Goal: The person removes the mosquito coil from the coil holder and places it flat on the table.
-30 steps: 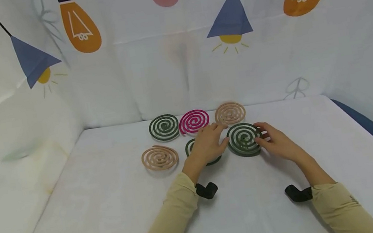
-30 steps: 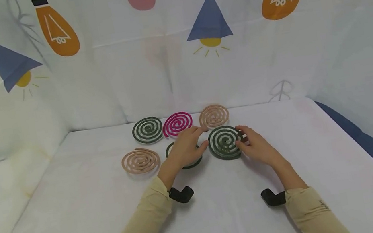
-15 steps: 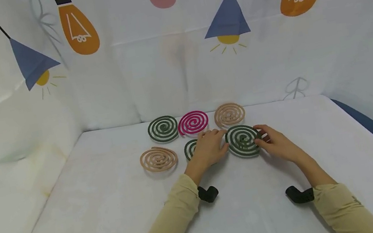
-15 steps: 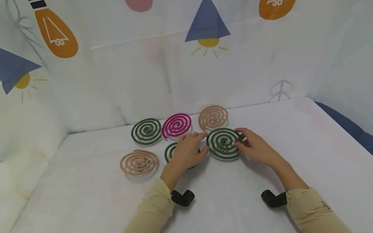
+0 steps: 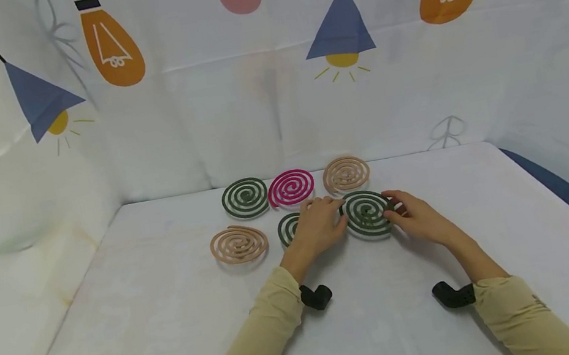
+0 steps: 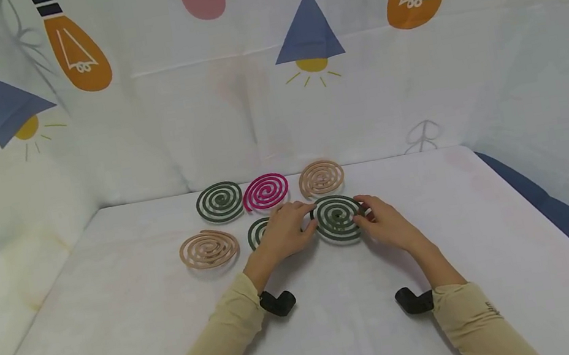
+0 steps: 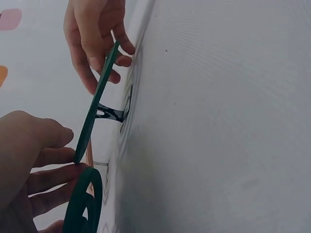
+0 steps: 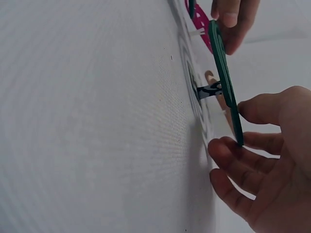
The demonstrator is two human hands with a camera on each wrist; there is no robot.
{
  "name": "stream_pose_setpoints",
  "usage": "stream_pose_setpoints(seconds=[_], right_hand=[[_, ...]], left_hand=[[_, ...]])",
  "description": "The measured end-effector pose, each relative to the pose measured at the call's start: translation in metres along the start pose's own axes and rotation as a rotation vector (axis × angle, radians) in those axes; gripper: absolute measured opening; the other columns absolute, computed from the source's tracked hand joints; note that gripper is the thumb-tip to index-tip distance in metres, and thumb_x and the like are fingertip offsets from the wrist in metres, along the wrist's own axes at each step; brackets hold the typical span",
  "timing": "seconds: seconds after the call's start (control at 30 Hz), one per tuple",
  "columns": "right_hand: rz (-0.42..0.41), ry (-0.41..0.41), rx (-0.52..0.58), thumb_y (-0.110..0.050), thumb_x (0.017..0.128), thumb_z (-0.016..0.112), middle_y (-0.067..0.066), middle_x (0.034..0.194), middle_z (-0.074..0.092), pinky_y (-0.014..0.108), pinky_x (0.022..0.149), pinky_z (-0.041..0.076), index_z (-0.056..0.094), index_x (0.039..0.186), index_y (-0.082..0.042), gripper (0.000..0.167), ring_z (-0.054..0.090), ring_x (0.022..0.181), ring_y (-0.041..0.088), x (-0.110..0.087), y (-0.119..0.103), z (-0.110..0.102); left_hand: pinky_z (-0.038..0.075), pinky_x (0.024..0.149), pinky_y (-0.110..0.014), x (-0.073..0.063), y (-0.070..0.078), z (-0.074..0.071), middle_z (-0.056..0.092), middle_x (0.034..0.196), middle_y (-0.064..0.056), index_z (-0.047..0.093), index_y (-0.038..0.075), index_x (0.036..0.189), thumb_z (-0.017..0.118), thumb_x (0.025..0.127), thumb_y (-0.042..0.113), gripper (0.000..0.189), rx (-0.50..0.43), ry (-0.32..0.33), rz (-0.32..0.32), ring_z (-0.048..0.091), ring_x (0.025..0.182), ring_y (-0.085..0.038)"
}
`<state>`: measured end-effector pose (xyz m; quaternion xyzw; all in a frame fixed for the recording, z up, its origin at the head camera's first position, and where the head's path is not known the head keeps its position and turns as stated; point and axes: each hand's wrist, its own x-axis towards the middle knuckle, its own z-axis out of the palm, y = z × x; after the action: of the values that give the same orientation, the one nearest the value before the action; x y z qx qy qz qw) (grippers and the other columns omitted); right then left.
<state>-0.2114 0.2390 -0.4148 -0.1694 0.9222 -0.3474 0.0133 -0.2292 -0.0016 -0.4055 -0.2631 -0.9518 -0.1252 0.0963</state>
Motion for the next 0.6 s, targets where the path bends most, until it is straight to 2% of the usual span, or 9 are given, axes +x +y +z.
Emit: stream_pose_setpoints(seconds=[0.6], right_hand=[[-0.003,0.008,-0.011,-0.022,0.099,0.050,0.025,0.122,0.052,0.042,0.082,0.050,0.035,0.141,0.003,0.051,0.058,0.103,0.034,0.0002,-0.0018,-0.0008]], left_hand=[[0.038,0.102,-0.045,0.0005,-0.0008,-0.0046,0.064,0.121,-0.001,0.059,0.019,0.128,0.051,0.095,0.033,0.036,-0.044,-0.014,0.002,0.058,0.114,-0.020]])
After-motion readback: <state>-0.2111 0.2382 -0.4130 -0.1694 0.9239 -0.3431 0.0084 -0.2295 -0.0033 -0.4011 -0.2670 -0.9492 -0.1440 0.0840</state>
